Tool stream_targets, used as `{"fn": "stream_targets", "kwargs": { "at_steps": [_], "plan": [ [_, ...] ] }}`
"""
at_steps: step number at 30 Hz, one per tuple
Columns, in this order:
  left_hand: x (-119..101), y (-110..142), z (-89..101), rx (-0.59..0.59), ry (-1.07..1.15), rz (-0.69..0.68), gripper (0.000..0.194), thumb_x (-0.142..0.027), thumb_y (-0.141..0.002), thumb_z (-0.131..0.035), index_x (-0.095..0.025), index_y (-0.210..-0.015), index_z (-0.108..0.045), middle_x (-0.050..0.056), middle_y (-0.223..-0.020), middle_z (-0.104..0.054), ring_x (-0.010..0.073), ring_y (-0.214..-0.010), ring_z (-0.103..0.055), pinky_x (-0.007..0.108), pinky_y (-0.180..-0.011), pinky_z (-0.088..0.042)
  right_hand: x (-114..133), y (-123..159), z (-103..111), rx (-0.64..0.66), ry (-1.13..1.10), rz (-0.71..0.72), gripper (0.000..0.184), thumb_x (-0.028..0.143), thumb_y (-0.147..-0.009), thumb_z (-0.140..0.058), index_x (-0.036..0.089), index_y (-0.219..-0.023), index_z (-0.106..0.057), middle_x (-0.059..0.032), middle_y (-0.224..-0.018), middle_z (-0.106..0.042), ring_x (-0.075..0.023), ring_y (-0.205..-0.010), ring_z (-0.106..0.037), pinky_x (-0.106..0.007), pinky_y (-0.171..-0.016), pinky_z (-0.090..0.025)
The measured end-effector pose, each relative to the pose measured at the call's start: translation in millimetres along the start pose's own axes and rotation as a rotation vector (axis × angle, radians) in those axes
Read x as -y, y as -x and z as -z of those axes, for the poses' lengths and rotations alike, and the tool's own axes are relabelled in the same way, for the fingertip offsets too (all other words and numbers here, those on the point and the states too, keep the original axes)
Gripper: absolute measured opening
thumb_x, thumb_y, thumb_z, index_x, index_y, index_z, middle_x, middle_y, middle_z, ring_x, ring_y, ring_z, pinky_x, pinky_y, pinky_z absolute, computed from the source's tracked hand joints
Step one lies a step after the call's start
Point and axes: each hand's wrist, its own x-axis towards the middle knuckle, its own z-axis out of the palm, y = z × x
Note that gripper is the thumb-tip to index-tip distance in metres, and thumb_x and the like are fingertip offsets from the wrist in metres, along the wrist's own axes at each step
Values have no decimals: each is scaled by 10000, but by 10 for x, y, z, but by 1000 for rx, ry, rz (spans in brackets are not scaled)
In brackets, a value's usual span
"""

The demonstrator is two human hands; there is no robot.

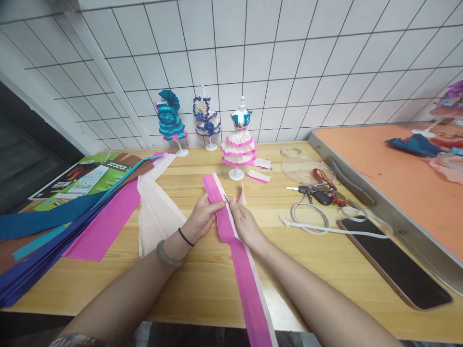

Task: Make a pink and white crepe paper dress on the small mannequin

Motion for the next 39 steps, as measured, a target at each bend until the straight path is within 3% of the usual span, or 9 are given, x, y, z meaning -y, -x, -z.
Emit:
{"fn": "stream_targets", "kwargs": {
  "at_steps": [25,39],
  "plan": [
    [-8,4,-11,-13,1,0,346,-143,-584,-759,-142,-865,-557,18,-797,-656,146,-764,-606,315,-790,-460,45,8,15,14,-7,-5,583,619,-854,-324,138,-1002,-618,-95,-980,-659,-243,-985,-559,-314,-799,-418],
    [-4,7,-8,-1,3,-6,349,-130,-591,-752,-146,-886,-565,14,-806,-663,138,-756,-610,312,-798,-465,22,1,5,-9,2,6,608,663,-827,-315,136,-925,-602,-106,-923,-651,-253,-956,-555,-317,-759,-422]
  ]
}}
